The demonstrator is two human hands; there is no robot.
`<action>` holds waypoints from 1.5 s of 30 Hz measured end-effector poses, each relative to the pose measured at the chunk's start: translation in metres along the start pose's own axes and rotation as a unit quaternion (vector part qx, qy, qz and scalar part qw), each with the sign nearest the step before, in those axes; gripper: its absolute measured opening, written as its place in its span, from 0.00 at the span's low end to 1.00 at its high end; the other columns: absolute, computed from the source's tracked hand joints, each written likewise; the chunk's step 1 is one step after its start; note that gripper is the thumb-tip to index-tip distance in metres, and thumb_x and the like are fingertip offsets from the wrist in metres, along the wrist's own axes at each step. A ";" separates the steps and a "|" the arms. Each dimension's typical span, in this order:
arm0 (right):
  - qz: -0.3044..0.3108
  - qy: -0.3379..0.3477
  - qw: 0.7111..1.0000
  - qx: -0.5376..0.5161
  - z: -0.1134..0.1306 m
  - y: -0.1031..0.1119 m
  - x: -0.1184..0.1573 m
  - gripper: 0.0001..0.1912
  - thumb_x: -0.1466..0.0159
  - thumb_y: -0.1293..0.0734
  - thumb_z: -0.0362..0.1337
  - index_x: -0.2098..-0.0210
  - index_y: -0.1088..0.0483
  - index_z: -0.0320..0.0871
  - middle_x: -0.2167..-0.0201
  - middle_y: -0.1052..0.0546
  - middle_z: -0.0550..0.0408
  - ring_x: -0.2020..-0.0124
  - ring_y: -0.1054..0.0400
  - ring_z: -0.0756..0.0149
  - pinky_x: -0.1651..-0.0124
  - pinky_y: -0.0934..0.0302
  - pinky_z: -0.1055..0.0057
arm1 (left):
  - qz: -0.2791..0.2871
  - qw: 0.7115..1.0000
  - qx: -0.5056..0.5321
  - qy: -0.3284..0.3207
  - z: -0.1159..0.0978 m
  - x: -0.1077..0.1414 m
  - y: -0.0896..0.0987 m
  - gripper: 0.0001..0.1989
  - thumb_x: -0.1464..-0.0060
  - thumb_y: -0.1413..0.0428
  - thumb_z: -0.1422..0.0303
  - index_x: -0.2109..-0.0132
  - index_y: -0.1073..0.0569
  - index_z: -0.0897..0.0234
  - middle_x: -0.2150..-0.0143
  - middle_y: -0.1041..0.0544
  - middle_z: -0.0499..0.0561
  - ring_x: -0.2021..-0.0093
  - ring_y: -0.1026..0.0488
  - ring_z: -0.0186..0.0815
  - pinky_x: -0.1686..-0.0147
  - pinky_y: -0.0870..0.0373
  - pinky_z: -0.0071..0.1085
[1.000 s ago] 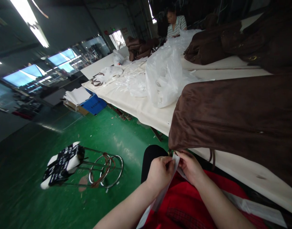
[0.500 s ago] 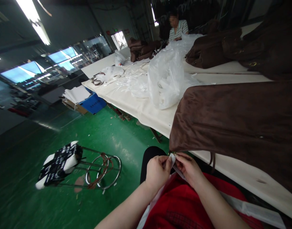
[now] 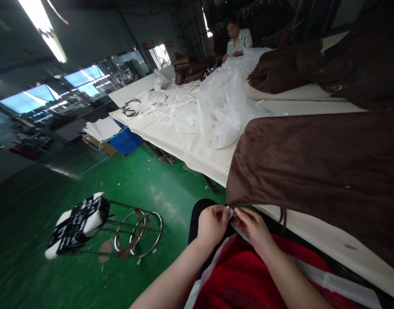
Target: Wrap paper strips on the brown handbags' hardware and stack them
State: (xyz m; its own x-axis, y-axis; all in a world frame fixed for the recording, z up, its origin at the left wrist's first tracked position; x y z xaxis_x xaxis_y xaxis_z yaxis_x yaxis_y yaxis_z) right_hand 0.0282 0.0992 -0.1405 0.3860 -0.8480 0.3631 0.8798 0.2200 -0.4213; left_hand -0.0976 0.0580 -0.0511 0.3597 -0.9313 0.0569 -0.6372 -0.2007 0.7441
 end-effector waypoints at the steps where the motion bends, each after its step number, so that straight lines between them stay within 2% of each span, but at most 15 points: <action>1: 0.008 -0.002 1.000 0.004 0.001 -0.001 0.000 0.20 0.51 0.25 0.51 0.67 0.21 0.42 0.74 0.23 0.53 0.77 0.35 0.70 0.76 0.43 0.75 | 0.000 1.000 0.000 -0.001 0.001 0.000 -0.001 0.21 0.41 0.51 0.56 0.70 0.22 0.66 0.76 0.26 0.51 0.77 0.35 0.31 0.75 0.47 0.26; 5: 0.037 -0.001 0.999 0.033 0.002 -0.004 0.000 0.21 0.51 0.25 0.51 0.66 0.21 0.42 0.74 0.23 0.52 0.76 0.35 0.70 0.73 0.39 0.73 | 0.003 1.000 0.000 -0.001 0.000 -0.001 -0.002 0.22 0.40 0.52 0.56 0.70 0.23 0.66 0.77 0.26 0.50 0.77 0.35 0.31 0.75 0.46 0.26; 10: 0.031 0.028 0.997 0.060 0.005 -0.001 -0.003 0.21 0.48 0.27 0.52 0.64 0.21 0.42 0.70 0.21 0.50 0.74 0.32 0.66 0.71 0.37 0.70 | -0.002 1.000 -0.005 -0.005 -0.006 -0.003 0.001 0.20 0.40 0.51 0.57 0.70 0.23 0.65 0.76 0.26 0.49 0.77 0.34 0.31 0.75 0.45 0.26; 18: 0.068 -0.038 0.997 0.016 -0.009 -0.007 -0.001 0.22 0.49 0.27 0.53 0.66 0.23 0.40 0.73 0.24 0.52 0.76 0.33 0.69 0.76 0.41 0.75 | 0.005 0.999 -0.026 -0.023 -0.007 -0.001 0.003 0.22 0.39 0.53 0.57 0.71 0.23 0.65 0.78 0.27 0.48 0.77 0.35 0.29 0.75 0.45 0.26; 24: 0.041 -0.003 0.999 0.026 -0.005 -0.006 -0.001 0.22 0.50 0.26 0.52 0.66 0.23 0.40 0.74 0.24 0.53 0.78 0.34 0.71 0.76 0.40 0.74 | -0.018 0.996 -0.059 -0.058 -0.013 0.001 0.007 0.16 0.41 0.49 0.61 0.70 0.22 0.63 0.72 0.26 0.50 0.71 0.31 0.31 0.70 0.40 0.26; 28: 0.031 -0.011 0.999 0.003 -0.009 -0.004 -0.001 0.21 0.50 0.26 0.52 0.66 0.23 0.41 0.74 0.24 0.53 0.77 0.33 0.70 0.76 0.40 0.75 | -0.015 0.998 -0.040 -0.050 -0.006 -0.003 0.005 0.14 0.42 0.48 0.63 0.71 0.22 0.63 0.73 0.27 0.49 0.71 0.32 0.31 0.70 0.40 0.26; 31: 0.052 -0.013 0.999 -0.004 -0.012 -0.006 -0.002 0.21 0.48 0.27 0.52 0.64 0.23 0.40 0.73 0.24 0.53 0.76 0.32 0.70 0.76 0.39 0.75 | -0.009 0.999 -0.024 -0.031 0.002 -0.007 0.003 0.13 0.44 0.47 0.63 0.71 0.23 0.64 0.74 0.27 0.48 0.71 0.32 0.31 0.70 0.39 0.26; 34: 0.076 -0.006 0.997 0.018 -0.010 -0.011 -0.001 0.23 0.47 0.27 0.52 0.61 0.23 0.40 0.74 0.24 0.53 0.77 0.32 0.70 0.76 0.38 0.75 | -0.004 1.000 -0.021 -0.012 0.006 -0.006 0.002 0.12 0.46 0.46 0.63 0.72 0.23 0.64 0.74 0.26 0.48 0.72 0.31 0.31 0.71 0.39 0.26; 37: 0.073 -0.003 0.997 0.039 -0.007 -0.013 0.000 0.25 0.48 0.28 0.54 0.62 0.23 0.40 0.74 0.24 0.53 0.77 0.31 0.69 0.77 0.37 0.74 | -0.024 0.999 -0.029 -0.009 0.003 -0.002 0.006 0.12 0.45 0.46 0.64 0.72 0.24 0.65 0.73 0.26 0.49 0.72 0.31 0.31 0.71 0.39 0.26; 41: 0.045 -0.011 0.998 0.033 -0.005 -0.013 0.002 0.25 0.50 0.27 0.55 0.65 0.24 0.41 0.73 0.22 0.52 0.75 0.29 0.64 0.74 0.35 0.72 | -0.035 0.996 -0.062 -0.059 -0.010 0.007 0.009 0.08 0.46 0.45 0.68 0.70 0.25 0.64 0.71 0.27 0.48 0.70 0.31 0.31 0.70 0.37 0.25; 45: 0.020 -0.017 1.000 0.002 -0.007 -0.011 0.003 0.23 0.53 0.25 0.53 0.67 0.24 0.42 0.74 0.21 0.53 0.73 0.27 0.63 0.71 0.35 0.71 | -0.040 0.976 -0.149 -0.155 -0.027 0.020 0.005 0.06 0.44 0.47 0.72 0.66 0.25 0.63 0.68 0.27 0.49 0.66 0.30 0.33 0.67 0.34 0.27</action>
State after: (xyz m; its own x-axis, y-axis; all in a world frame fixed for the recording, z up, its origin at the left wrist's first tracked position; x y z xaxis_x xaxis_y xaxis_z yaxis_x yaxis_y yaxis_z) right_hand 0.0176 0.0902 -0.1406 0.4301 -0.8213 0.3748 0.8648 0.2558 -0.4320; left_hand -0.0751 0.0470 -0.0278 0.1469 -0.9728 -0.1790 -0.3718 -0.2221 0.9013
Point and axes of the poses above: each hand's wrist, its own x-axis away from the middle knuckle, its own y-axis out of the back of the hand, z = x × y, the point moved 8 cm from there along -x, towards the middle knuckle
